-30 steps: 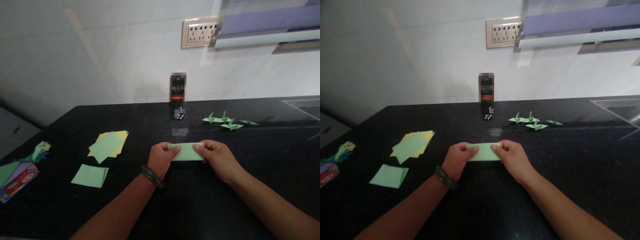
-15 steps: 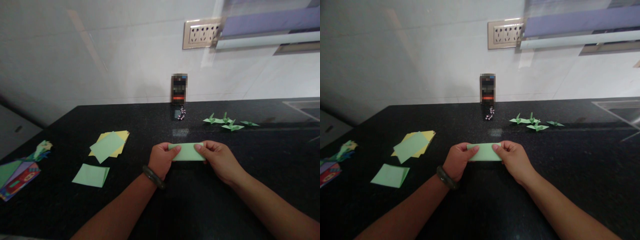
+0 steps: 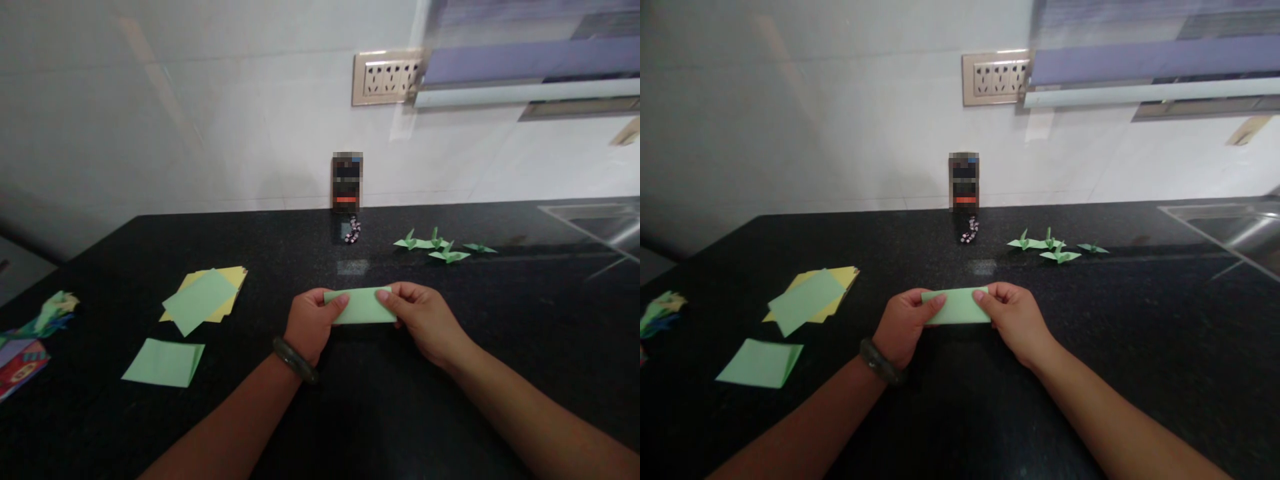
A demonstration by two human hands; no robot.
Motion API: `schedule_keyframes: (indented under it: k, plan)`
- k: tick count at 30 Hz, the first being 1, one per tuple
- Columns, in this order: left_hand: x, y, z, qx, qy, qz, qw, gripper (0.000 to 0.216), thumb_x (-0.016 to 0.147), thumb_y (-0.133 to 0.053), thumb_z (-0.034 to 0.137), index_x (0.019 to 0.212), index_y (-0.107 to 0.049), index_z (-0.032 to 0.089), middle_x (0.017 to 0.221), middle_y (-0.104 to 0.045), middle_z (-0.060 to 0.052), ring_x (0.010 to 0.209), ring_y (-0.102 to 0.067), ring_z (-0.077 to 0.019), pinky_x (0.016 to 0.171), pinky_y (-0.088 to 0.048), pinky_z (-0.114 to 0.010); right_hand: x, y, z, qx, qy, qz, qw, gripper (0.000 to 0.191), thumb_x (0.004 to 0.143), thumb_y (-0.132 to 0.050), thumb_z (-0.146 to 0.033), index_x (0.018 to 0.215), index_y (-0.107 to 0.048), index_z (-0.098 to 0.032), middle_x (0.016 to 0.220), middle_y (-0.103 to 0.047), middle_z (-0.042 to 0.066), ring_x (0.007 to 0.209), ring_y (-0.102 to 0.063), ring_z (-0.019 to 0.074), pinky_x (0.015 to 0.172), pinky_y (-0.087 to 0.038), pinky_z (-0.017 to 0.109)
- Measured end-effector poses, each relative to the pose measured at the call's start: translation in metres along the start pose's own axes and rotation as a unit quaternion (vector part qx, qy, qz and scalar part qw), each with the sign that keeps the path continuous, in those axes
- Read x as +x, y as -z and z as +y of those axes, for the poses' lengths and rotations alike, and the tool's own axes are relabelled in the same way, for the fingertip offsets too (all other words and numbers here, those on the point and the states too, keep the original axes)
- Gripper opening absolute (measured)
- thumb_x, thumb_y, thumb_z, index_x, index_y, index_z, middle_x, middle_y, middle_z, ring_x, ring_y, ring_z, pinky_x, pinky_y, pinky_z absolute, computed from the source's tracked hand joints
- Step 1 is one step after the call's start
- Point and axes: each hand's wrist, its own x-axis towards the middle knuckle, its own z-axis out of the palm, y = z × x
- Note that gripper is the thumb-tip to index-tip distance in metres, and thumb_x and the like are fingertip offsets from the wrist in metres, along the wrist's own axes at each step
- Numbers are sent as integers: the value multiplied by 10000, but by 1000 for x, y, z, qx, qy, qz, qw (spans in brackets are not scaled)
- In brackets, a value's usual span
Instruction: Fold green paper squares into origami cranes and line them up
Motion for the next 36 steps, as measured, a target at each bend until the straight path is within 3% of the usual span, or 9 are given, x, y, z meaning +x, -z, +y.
schedule_keyframes:
  k: [36]
  plan:
    - [-2,-2,2,-12,-2,-9,1000,285,611,-678,388,670,-621,115,592,-592,-10,532,-495,-105,516,-380,-226,-1,-1,-3,-26,4,20,999,296,689,-613,-442,614,-558,-161,512,-475,-29,463,-371,78,427,-295,204]
